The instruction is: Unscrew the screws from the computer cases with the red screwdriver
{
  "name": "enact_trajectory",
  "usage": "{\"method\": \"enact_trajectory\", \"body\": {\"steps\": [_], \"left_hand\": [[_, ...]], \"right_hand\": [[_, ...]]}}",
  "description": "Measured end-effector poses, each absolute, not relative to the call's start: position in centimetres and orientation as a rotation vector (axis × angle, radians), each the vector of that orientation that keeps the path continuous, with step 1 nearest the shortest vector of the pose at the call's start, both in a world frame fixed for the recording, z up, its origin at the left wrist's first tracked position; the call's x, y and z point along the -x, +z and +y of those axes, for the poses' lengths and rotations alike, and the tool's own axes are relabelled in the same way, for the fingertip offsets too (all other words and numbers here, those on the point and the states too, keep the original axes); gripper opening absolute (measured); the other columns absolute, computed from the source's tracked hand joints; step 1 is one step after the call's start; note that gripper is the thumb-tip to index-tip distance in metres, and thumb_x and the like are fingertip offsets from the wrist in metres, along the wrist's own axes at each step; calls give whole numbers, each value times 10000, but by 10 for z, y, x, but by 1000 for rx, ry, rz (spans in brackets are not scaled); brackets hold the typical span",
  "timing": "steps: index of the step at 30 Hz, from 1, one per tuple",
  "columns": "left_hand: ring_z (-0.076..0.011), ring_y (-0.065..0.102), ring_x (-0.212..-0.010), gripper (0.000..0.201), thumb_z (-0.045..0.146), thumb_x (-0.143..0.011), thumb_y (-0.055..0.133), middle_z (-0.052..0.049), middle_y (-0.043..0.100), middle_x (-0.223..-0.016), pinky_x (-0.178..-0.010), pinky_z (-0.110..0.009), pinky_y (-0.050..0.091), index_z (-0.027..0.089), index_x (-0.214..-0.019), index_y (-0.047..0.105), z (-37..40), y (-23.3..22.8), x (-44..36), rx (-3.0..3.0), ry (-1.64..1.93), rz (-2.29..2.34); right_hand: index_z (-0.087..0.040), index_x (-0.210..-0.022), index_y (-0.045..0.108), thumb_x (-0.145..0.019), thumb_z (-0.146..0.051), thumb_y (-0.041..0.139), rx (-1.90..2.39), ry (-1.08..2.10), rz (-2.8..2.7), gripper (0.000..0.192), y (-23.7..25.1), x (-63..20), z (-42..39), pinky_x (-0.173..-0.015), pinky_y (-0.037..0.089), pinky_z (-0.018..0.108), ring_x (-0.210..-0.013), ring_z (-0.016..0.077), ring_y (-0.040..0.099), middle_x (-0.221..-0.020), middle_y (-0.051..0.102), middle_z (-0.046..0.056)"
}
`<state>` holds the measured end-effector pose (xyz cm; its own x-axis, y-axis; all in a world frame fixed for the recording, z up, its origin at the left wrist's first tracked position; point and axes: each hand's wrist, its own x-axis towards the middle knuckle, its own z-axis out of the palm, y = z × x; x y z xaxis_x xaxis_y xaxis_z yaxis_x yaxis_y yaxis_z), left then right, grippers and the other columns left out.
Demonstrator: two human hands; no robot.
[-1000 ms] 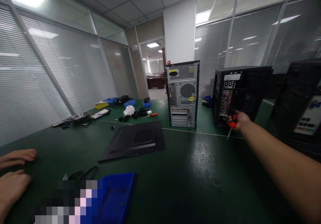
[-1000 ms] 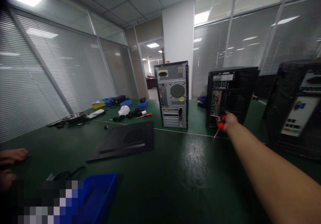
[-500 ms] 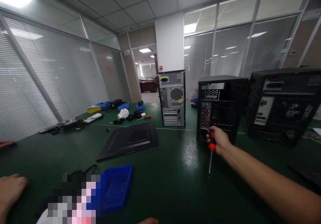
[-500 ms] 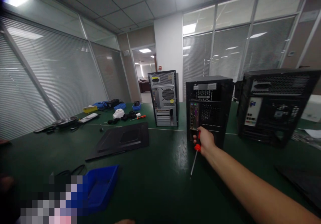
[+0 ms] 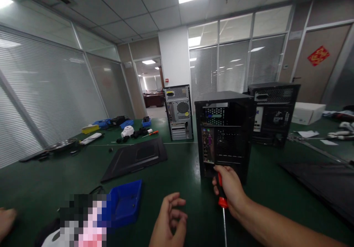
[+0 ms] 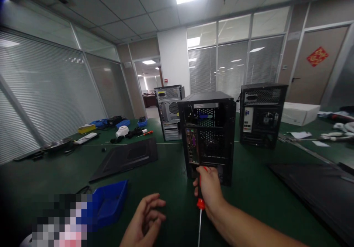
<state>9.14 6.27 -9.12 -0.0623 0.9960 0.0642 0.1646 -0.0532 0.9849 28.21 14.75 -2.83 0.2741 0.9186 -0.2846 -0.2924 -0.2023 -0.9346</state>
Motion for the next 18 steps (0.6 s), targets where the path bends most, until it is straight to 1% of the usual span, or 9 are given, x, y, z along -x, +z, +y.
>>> {"method": "enact_trajectory", "body": {"steps": [3,4,6,8,11,13,15,17,18], "left_hand": [[-131,622,-937,566,223,-847,531,-143,535,-1337,-757,-252,509,176,-1384,359,89,-74,-117,-1337,1120,1384],[-136,611,-976,591,200,-849,527,-134,522,-1351,-798,-262,512,186,-1410,339,99,-72,-124,-1368,1132,1404],[-155,588,-1017,602,208,-863,543,-124,519,-1351,-830,-288,505,194,-1428,339,116,-75,-136,-1465,1150,1450],[-174,579,-1067,619,244,-860,596,-113,525,-1365,-884,-314,494,206,-1432,364,129,-84,-145,-1577,1162,1452],[-195,552,-1209,596,241,-848,629,-92,532,-1377,-1009,-337,467,222,-1404,415,138,-98,-157,-1727,1181,1386],[-197,538,-1253,520,230,-858,614,-82,550,-1341,-1043,-337,456,222,-1353,455,139,-103,-163,-1787,1200,1368],[-197,561,-1205,426,232,-874,593,-78,575,-1272,-1017,-336,465,213,-1286,488,140,-103,-168,-1795,1220,1404],[-196,584,-1123,342,231,-886,573,-74,589,-1210,-970,-333,471,205,-1221,513,142,-100,-171,-1780,1237,1457],[-194,588,-1089,309,227,-888,568,-71,593,-1188,-949,-329,470,205,-1193,527,143,-99,-171,-1779,1241,1474]], "right_hand": [[-212,-910,442,-935,-292,510,1290,1267,-673,108,-31,-282,124,-329,305,182,-338,98,411,-463,492,-84],[-215,-912,438,-922,-309,508,1286,1275,-679,118,-32,-283,117,-323,301,179,-324,99,404,-450,495,-80],[-216,-936,438,-899,-333,496,1286,1301,-693,136,-33,-285,106,-315,290,171,-304,102,395,-430,492,-76],[-206,-990,458,-883,-342,478,1289,1344,-714,174,-32,-291,97,-310,276,163,-290,100,385,-428,505,-65],[-180,-1130,496,-848,-359,523,1311,1421,-742,335,-30,-307,89,-309,274,159,-287,94,391,-480,575,-29],[-167,-1198,509,-785,-376,621,1349,1523,-775,477,-29,-320,82,-300,277,166,-303,99,434,-589,658,18],[-170,-1214,524,-711,-413,709,1362,1660,-891,588,-27,-333,75,-294,293,171,-379,115,537,-823,737,82],[-193,-1221,532,-701,-498,732,1329,1728,-1094,635,-21,-345,67,-299,298,160,-459,100,585,-1052,727,96],[-209,-1235,530,-728,-553,715,1308,1705,-1208,641,-16,-351,63,-302,293,153,-469,80,569,-1094,710,82]]}}
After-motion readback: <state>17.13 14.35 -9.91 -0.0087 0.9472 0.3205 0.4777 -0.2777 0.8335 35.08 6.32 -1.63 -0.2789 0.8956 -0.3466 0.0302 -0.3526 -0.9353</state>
